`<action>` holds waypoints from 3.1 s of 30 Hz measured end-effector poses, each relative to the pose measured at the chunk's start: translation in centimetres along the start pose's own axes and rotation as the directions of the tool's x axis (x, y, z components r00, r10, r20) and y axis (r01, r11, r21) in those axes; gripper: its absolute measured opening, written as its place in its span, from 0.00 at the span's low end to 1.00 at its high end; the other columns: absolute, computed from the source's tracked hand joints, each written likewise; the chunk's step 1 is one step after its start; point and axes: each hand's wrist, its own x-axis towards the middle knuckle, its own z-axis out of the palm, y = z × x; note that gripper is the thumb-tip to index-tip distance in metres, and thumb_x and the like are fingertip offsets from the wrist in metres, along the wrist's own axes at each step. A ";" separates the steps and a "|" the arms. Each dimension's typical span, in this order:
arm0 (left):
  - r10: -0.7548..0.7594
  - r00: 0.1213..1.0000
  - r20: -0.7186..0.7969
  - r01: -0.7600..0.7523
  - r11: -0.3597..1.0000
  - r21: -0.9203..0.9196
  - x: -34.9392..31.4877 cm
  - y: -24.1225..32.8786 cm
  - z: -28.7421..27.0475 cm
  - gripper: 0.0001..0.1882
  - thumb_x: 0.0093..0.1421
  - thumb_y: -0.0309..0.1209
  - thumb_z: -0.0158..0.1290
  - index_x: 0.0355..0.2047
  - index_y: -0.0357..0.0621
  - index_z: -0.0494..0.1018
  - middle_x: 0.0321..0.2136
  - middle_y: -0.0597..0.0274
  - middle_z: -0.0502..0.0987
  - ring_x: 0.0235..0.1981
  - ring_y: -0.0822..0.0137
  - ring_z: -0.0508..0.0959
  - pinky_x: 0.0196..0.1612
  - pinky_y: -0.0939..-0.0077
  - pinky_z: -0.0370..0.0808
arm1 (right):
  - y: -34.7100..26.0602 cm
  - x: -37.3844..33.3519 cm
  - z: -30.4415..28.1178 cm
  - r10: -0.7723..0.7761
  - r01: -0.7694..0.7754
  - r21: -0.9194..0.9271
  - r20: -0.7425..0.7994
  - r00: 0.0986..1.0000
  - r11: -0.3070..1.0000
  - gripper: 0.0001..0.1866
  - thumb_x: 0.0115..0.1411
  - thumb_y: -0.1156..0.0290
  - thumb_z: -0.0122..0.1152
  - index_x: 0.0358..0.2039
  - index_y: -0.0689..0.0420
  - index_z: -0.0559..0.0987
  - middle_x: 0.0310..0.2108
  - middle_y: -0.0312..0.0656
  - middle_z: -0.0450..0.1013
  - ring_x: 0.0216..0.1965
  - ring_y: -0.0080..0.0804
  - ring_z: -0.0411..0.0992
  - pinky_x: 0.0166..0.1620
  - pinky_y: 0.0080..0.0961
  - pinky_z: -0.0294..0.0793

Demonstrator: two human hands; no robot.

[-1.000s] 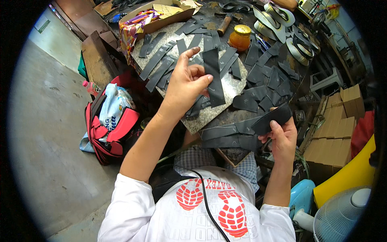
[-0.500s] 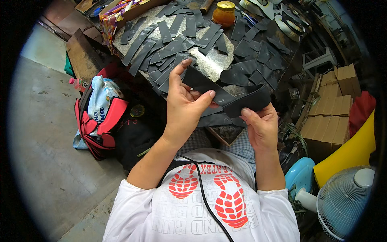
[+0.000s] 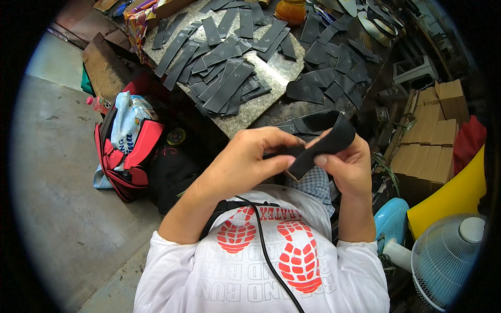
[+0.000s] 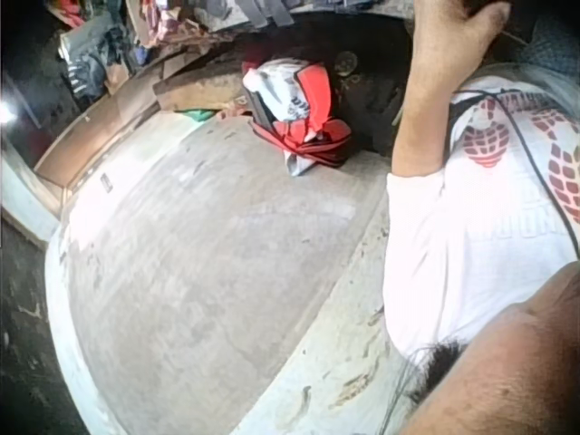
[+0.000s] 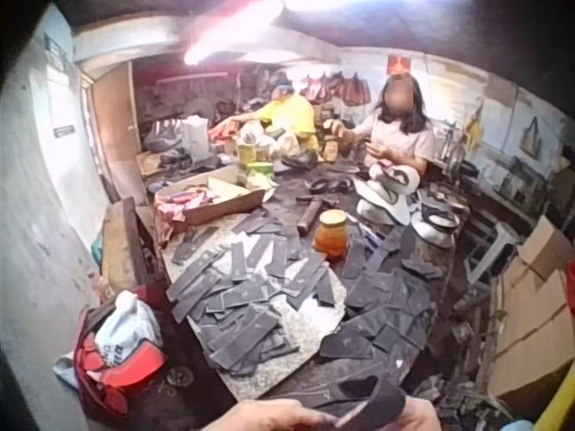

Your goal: The person picks up small black rubber pieces from a table, inspects them by turning them over, and places them into separate piles. The person handles the pieces one at a time, occasionally moving items aside to reach others.

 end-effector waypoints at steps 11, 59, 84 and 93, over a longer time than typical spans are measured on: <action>-0.330 0.944 -0.016 0.294 0.860 -0.417 1.3 -1.0 -0.7 0.12 0.61 0.24 0.53 0.45 0.31 0.71 0.34 0.52 0.82 0.22 0.71 0.81 0.23 0.82 0.78 | 2.0 2.0 -0.7 0.017 -0.031 -0.048 -0.273 0.962 0.998 0.13 0.55 0.81 0.67 0.41 0.61 0.77 0.33 0.44 0.80 0.27 0.30 0.80 0.29 0.21 0.79; -0.129 0.954 -0.272 0.035 0.944 -0.327 1.4 -1.8 1.9 0.06 0.64 0.28 0.55 0.35 0.36 0.75 0.23 0.66 0.78 0.21 0.81 0.76 0.20 0.87 0.70 | 2.4 2.0 1.1 0.254 -0.230 0.185 -0.114 0.961 0.955 0.15 0.58 0.79 0.63 0.46 0.60 0.72 0.33 0.39 0.77 0.25 0.23 0.76 0.27 0.16 0.76; -0.130 0.992 0.009 0.112 0.813 -0.571 2.3 -0.3 3.3 0.16 0.67 0.23 0.48 0.52 0.37 0.58 0.37 0.51 0.77 0.28 0.67 0.81 0.33 0.76 0.82 | -0.5 4.2 -0.7 0.051 -0.053 -0.040 -0.051 0.997 0.998 0.35 0.60 0.79 0.61 0.65 0.58 0.57 0.44 0.40 0.73 0.41 0.23 0.73 0.38 0.19 0.76; -0.177 0.980 0.093 0.200 0.860 -0.469 1.4 -1.4 2.3 0.20 0.65 0.23 0.50 0.56 0.36 0.59 0.34 0.51 0.78 0.27 0.67 0.81 0.30 0.77 0.79 | -4.6 9.1 -6.0 -0.080 0.049 -0.162 -0.195 0.977 0.986 0.31 0.54 0.78 0.66 0.56 0.63 0.62 0.29 0.39 0.73 0.20 0.22 0.71 0.20 0.19 0.74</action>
